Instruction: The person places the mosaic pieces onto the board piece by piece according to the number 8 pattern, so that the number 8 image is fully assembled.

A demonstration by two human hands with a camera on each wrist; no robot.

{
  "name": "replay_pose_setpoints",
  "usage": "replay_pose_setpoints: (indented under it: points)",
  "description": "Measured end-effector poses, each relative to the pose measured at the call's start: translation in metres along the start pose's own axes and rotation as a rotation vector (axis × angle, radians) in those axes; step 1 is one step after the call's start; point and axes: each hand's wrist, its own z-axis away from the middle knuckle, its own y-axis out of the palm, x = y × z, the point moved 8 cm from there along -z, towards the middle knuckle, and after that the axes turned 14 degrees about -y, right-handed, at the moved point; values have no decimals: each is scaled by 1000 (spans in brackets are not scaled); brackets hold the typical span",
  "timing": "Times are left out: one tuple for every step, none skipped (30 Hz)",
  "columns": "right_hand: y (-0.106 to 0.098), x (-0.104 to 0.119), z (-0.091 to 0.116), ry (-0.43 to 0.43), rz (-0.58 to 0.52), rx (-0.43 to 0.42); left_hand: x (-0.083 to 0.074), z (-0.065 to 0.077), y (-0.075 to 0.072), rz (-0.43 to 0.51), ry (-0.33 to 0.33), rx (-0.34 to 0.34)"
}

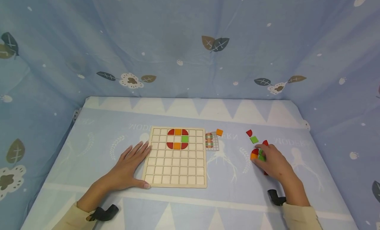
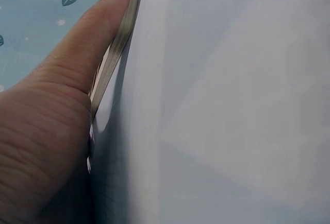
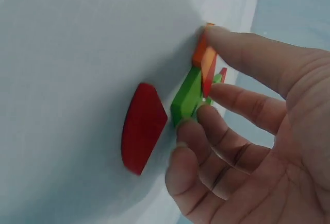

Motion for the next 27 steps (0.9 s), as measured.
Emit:
replay_pose_setpoints:
  points:
    - [0,1,-2,-7,-2,-5,0,0,0,1,1,0]
    - [0,1,-3,-12,-4,-12,0,0,0,1,1,2]
    - [-1,2,-4,-16,-9,-18,0,0,0,2,-1,6]
    - [-1,2,-6,-21,-15,-25,0,0,0,3,-2,9]
    - [-1,2,-7,-21,-21,-30,0,-1,0,4,-2,12]
    - [-1,2,-8,-21,-25,-33,0,-1,0,4,-3,16]
    - [-1,1,-8,-22,-32,-32,0,-1,1,4,-4,18]
    - [-1,1,-9,-22,-40,-29,0,-1,1,5,-4,20]
    - [-1,0,-9,-20,-46,-22,0,-1,1,6,-5,22]
    - [-2,-1,-8,-18,-50,-15,0,-1,1,7,-5,23]
    - [-2,-3,-7,-13,-53,-7,0,-1,1,7,-5,25]
    - [-3,-4,-5,-7,-57,2,0,-1,1,8,-4,24]
    - [-3,-5,-4,0,-58,12,0,-1,1,8,-4,24]
    - [-4,-7,-2,7,-58,20,0,-1,1,6,-2,24]
    - [-4,-8,0,15,-57,24,0,-1,1,5,-2,23]
    - [-4,-9,2,24,-57,25,0,-1,1,5,-1,23]
    - [-5,-9,4,33,-57,25,0,-1,0,6,0,22]
    - [-5,-10,5,38,-55,23,0,0,0,7,0,20]
    - [-5,-10,6,39,-51,18,0,0,-1,10,0,19]
    - [-5,-10,7,43,-49,13,0,0,-1,11,0,19]
    - [-5,-10,8,46,-43,6,0,0,-1,16,0,19]
    - [-4,-9,9,49,-35,0,0,1,-2,20,0,19]
    - [-4,-9,9,54,-28,-2,0,1,-2,21,-1,19]
    - [-4,-9,10,64,-22,-2,0,1,-3,22,-2,20]
    - [-3,-8,11,71,-11,-2,0,1,-3,22,-2,22]
    - [-3,-8,12,82,2,-2,0,1,-2,20,-4,23]
    - [-3,-8,12,92,14,-1,1,1,-2,19,-5,24]
